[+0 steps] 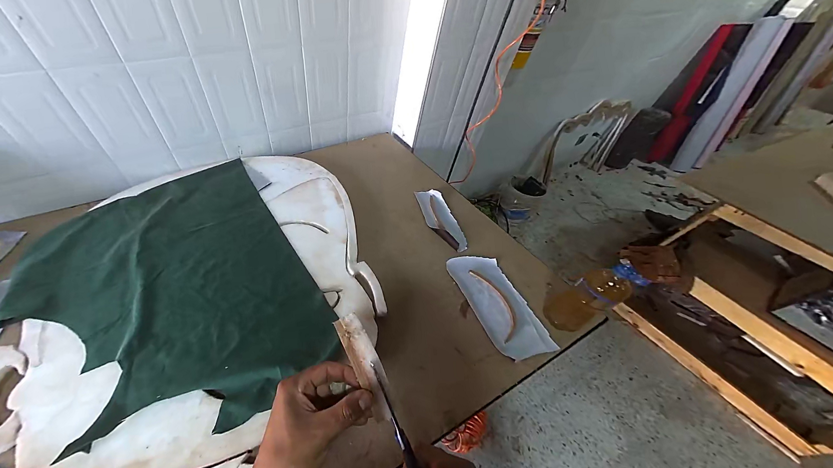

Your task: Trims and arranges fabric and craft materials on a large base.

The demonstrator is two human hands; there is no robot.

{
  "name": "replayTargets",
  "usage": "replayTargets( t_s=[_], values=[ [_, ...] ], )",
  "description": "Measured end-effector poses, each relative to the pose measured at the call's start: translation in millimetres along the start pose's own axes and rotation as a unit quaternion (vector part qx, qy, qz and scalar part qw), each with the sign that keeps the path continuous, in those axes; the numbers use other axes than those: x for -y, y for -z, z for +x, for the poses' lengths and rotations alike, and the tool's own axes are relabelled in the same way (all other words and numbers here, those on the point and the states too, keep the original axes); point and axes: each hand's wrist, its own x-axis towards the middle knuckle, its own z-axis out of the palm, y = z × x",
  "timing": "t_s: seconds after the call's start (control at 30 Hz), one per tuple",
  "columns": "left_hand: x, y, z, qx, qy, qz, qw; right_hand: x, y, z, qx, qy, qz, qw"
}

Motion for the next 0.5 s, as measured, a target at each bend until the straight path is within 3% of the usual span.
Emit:
replayTargets(
  t_s=[0.23, 0.33, 0.5],
  values=[
    [2, 5, -5, -0.016, -0.042, 0.122, 0.991, -8, 3, 9, 0.036, 0.034, -0.009, 0.999],
    [7, -1, -9, -0.011, -0.044, 0.207, 0.977, 0, 2, 14, 0.045, 0.0, 0.0, 0.999],
    [14, -2, -8, -0.022, -0.12, 0.294, 0.948, 10, 6, 24, 0.033, -0.046, 0.003, 0.998]
  ],
)
